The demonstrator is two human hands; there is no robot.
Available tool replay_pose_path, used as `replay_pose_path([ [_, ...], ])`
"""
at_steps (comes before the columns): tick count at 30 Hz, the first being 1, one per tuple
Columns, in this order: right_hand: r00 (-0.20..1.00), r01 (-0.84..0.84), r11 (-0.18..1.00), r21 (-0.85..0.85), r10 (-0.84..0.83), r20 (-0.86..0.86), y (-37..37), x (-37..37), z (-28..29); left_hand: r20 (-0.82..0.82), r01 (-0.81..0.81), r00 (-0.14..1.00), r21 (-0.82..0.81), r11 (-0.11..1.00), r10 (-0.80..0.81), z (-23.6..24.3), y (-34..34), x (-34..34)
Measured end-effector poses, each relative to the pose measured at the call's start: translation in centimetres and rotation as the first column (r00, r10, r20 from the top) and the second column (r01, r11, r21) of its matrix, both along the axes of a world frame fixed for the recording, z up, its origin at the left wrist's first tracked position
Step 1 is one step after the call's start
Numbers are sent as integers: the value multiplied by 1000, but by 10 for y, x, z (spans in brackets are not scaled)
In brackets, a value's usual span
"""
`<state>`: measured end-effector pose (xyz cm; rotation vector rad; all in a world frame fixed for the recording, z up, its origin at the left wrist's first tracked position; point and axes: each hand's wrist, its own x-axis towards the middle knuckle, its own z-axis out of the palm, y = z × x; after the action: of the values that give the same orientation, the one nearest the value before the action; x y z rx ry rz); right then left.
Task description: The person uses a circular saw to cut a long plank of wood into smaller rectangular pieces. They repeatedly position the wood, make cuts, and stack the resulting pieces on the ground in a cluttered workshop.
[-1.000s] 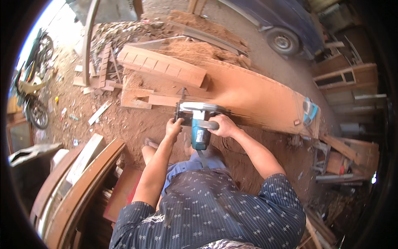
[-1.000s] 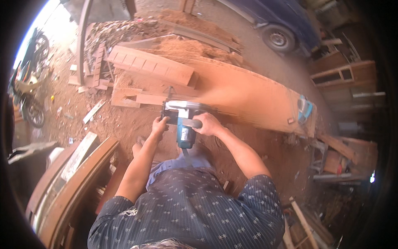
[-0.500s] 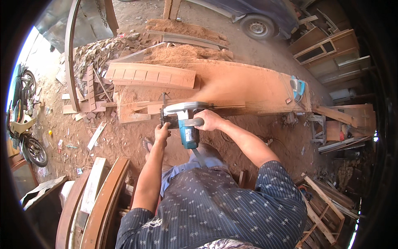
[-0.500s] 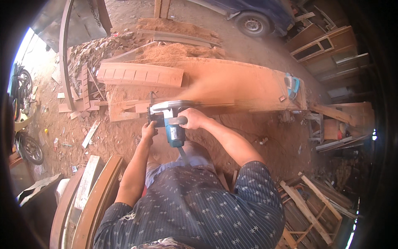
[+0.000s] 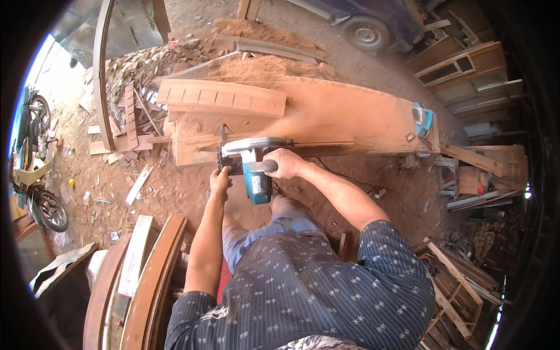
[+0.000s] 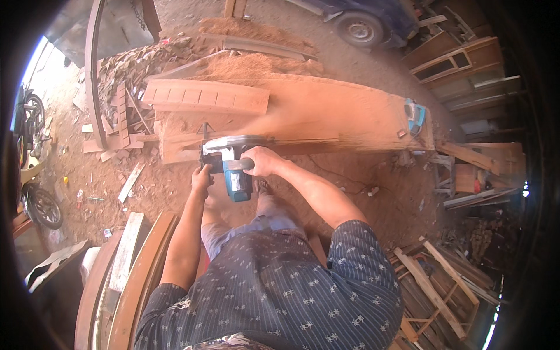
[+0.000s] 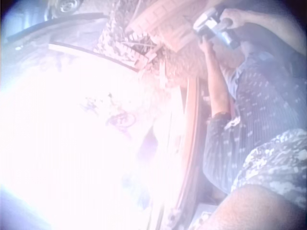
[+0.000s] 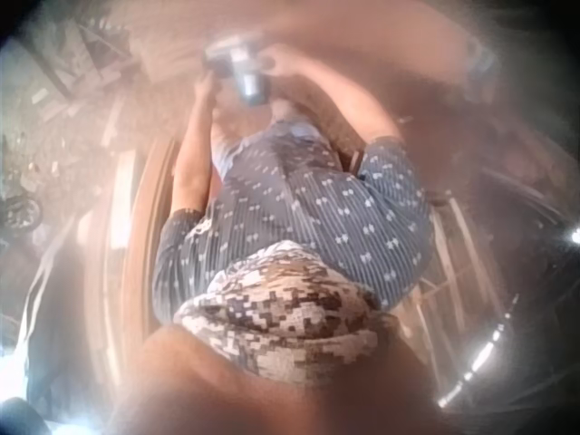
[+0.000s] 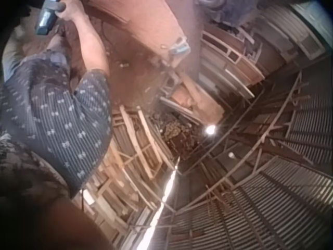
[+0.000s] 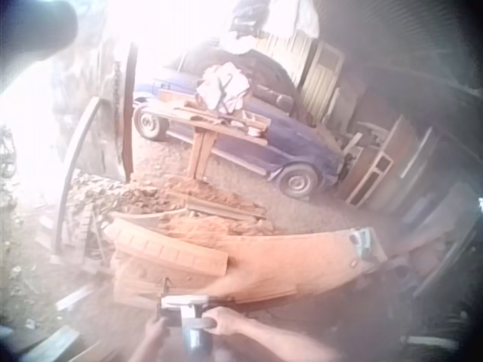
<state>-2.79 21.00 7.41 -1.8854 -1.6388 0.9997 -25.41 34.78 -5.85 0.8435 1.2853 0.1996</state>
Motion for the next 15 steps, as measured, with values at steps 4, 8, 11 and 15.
replay_pose_path([
  [4, 1000, 6, 999, -31, -7, -13, 14, -14, 4, 11, -7, 1000, -8, 1000, 8, 0, 13, -13],
  [8, 1000, 24, 999, -42, -24, 0, 24, -21, 4, -1, -19, 1000, -4, 1000, 19, 4, 23, -19],
  [11, 1000, 12, 998, -69, -11, 14, 31, -24, 4, 21, -9, 1000, -17, 1000, 9, 5, 31, -23],
  [15, 999, -32, 989, -145, 31, -12, 39, -23, 3, 33, -14, 999, -33, 999, 15, 8, 35, -24],
])
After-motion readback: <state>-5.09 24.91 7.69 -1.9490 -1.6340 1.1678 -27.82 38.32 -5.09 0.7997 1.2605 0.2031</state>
